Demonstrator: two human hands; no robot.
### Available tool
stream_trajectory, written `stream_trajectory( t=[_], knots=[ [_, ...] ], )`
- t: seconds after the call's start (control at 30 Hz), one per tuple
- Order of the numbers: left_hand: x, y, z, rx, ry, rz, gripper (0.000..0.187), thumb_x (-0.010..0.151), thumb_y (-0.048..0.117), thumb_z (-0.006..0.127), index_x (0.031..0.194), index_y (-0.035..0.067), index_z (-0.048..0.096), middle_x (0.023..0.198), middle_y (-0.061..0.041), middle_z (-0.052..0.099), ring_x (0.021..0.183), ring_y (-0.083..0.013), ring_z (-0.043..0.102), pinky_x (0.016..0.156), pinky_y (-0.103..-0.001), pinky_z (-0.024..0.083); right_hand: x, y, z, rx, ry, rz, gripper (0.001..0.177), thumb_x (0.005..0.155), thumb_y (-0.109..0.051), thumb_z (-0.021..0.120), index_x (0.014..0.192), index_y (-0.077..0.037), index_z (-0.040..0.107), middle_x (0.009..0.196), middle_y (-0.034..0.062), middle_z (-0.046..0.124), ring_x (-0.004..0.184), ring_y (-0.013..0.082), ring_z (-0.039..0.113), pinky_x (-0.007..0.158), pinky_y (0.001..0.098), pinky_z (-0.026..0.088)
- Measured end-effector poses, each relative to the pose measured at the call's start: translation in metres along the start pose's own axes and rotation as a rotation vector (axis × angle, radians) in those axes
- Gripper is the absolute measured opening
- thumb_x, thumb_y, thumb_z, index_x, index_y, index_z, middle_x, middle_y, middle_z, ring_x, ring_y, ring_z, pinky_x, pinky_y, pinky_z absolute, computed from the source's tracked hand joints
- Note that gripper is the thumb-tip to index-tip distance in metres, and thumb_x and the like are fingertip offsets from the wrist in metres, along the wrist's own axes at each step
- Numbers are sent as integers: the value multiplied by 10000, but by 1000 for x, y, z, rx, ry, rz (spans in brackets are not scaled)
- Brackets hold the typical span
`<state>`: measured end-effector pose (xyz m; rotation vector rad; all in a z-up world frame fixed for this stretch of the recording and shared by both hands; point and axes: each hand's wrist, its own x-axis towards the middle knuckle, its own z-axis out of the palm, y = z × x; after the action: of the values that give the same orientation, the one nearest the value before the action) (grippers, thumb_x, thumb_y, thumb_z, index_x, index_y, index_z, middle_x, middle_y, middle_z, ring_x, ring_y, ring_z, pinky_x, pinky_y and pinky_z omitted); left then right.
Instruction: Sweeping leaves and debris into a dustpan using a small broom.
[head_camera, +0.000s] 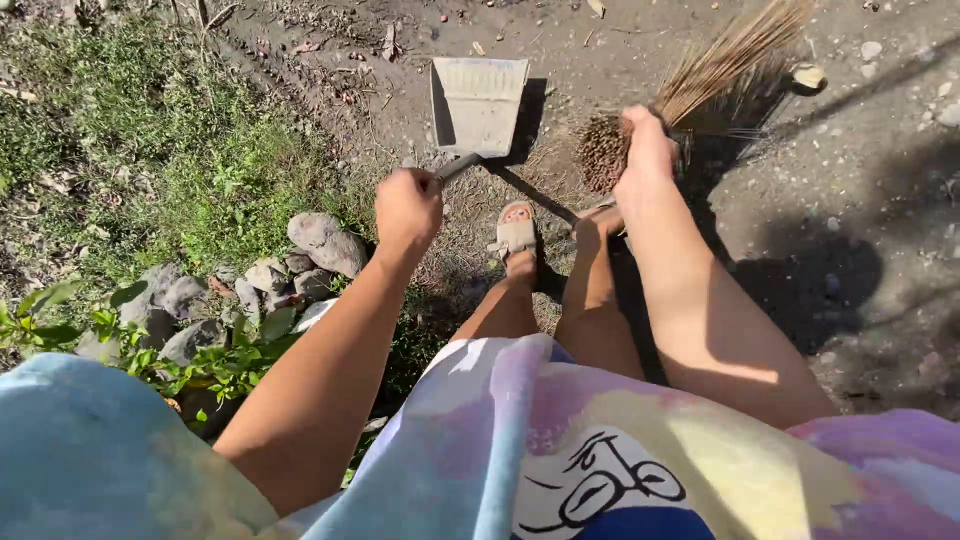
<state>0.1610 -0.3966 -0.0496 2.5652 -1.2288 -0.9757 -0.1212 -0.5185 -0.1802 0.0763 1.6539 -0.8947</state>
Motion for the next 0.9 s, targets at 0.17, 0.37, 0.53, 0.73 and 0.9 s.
stream_trajectory(
  t=[0.17, 0.37, 0.53, 0.73, 0.9],
  knots=[
    [21, 29, 35, 29, 13, 64, 211, 899, 174, 645, 985, 55, 797, 866, -216, 747, 817, -379, 739, 833, -462, 564, -34, 28, -8, -198, -164, 56, 344, 780, -213, 847, 1049, -119, 656, 915, 35, 697, 772, 187, 653, 659, 370, 533],
    [41, 45, 48, 107, 120, 84, 195, 848, 153, 663, 924, 25, 789, 903, -243, 727, 869, -420, 714, 828, -488, 560, 13, -54, -148, 70, -513, 269, 166, 928, -208, 704, 997, -59, 674, 871, 114, 707, 746, 272, 694, 638, 395, 586],
    [24, 50, 38, 76, 95, 21, 198, 832, 178, 692, 923, 26, 781, 921, -233, 738, 877, -410, 726, 847, -477, 566, 66, -108, -213, 28, -319, 88, 112, 904, -177, 709, 948, -95, 648, 890, 72, 680, 774, 252, 681, 663, 427, 584],
    [26, 23, 57, 201, 77, -94, 384, 826, 289, 779, 853, -88, 711, 868, -307, 700, 833, -441, 716, 800, -495, 570, -36, -99, -162, -87, -79, 90, 151, 854, -195, 714, 953, -94, 660, 854, 21, 705, 747, 196, 709, 622, 376, 611],
    [27, 50, 50, 221, -239, -324, 437, 876, 317, 619, 816, -87, 775, 876, -295, 804, 873, -390, 804, 899, -430, 605, -37, -79, -147, 2, -869, 336, 347, 1041, -325, 609, 1006, 15, 668, 817, 116, 688, 694, 235, 678, 638, 357, 583]
  ],
)
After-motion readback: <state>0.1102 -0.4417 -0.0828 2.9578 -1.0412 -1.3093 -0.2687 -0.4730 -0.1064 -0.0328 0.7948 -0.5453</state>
